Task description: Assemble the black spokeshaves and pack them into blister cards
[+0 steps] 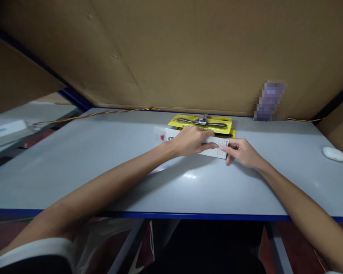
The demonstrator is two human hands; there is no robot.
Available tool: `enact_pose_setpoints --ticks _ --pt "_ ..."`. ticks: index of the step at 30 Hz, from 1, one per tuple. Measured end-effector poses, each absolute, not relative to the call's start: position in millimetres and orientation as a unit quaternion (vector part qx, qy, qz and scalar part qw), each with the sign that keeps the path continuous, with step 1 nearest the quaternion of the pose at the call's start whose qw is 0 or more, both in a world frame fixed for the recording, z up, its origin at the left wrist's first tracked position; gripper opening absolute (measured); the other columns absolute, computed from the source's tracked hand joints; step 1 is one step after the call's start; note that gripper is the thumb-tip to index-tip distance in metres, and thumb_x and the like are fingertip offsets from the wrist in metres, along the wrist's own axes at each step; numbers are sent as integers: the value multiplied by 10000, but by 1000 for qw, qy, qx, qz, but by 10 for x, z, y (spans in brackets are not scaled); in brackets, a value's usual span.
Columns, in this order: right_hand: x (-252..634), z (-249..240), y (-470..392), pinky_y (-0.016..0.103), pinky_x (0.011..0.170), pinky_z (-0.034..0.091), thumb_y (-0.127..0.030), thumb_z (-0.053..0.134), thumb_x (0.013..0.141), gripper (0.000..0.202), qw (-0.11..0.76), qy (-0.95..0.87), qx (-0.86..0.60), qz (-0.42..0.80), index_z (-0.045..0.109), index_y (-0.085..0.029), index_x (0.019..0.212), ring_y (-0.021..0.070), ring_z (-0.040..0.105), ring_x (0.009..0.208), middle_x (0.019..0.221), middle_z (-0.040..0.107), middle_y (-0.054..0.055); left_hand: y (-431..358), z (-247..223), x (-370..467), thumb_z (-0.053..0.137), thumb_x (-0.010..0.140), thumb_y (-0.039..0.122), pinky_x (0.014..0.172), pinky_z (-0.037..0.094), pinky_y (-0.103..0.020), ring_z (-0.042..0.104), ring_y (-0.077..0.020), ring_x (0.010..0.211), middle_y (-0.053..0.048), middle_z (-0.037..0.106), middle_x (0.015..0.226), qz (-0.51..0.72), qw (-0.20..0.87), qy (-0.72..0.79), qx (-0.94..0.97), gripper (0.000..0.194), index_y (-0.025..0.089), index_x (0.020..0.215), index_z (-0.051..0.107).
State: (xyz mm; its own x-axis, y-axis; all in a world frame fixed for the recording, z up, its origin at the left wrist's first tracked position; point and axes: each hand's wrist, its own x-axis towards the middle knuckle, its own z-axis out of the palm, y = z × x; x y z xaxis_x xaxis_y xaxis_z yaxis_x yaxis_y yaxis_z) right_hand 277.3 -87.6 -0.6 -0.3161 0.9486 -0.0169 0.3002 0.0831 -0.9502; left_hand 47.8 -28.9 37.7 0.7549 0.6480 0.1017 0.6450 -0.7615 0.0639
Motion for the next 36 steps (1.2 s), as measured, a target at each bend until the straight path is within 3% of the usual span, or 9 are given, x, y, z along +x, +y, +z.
enact_pose_setpoints --ticks 8,13,16,21,26,29,33,36 --pt "2813 -29 -846 319 565 607 -700 803 836 536 330 -590 -478 561 725 -171 854 197 729 552 632 752 75 -190 373 358 501 1041 371 627 347 -345 651 -230 727 -136 775 972 59 69 247 965 369 136 1230 714" --pt "2810 -31 -836 316 600 625 -629 805 864 475 331 -597 -471 559 713 -168 932 200 751 587 639 754 57 -195 370 372 515 1021 366 638 351 -340 649 -222 742 -136 772 1004 61 78 260 960 359 146 1210 726" --pt "2764 -10 -866 346 650 651 -583 807 871 424 331 -597 -451 575 709 -176 941 206 765 615 687 767 52 -237 343 425 507 1016 484 609 323 -337 623 -225 680 -124 754 854 71 48 306 948 429 142 1077 759" --pt "2644 15 -958 405 766 670 -526 770 910 336 325 -609 -422 587 686 -203 949 234 802 736 756 783 58 -302 235 512 391 947 829 562 284 -348 597 -250 608 -123 706 708 105 0 378 920 759 167 890 759" --pt "2648 41 -998 414 820 645 -424 712 926 223 320 -648 -420 549 702 -211 991 238 807 799 814 816 61 -342 213 528 322 916 899 556 253 -353 608 -259 621 -140 719 730 93 -19 402 910 860 163 864 763" --pt "2669 63 -1001 415 843 623 -428 690 942 219 303 -679 -427 515 706 -217 998 238 801 807 834 829 65 -375 261 522 295 968 847 572 254 -352 604 -251 635 -134 712 733 94 -3 405 909 837 160 867 761" --pt "2670 34 -990 412 828 601 -442 601 1003 266 298 -709 -458 446 727 -218 936 240 779 808 808 820 69 -370 384 491 190 1095 604 599 294 -345 581 -216 646 -100 700 762 132 72 382 912 729 180 875 741" --pt "2727 -5 -972 423 837 591 -399 542 1026 328 316 -748 -491 316 793 -218 1138 235 757 804 860 828 60 -275 458 403 217 1102 543 676 365 -352 611 -231 775 -111 715 888 211 34 358 909 643 179 951 726"
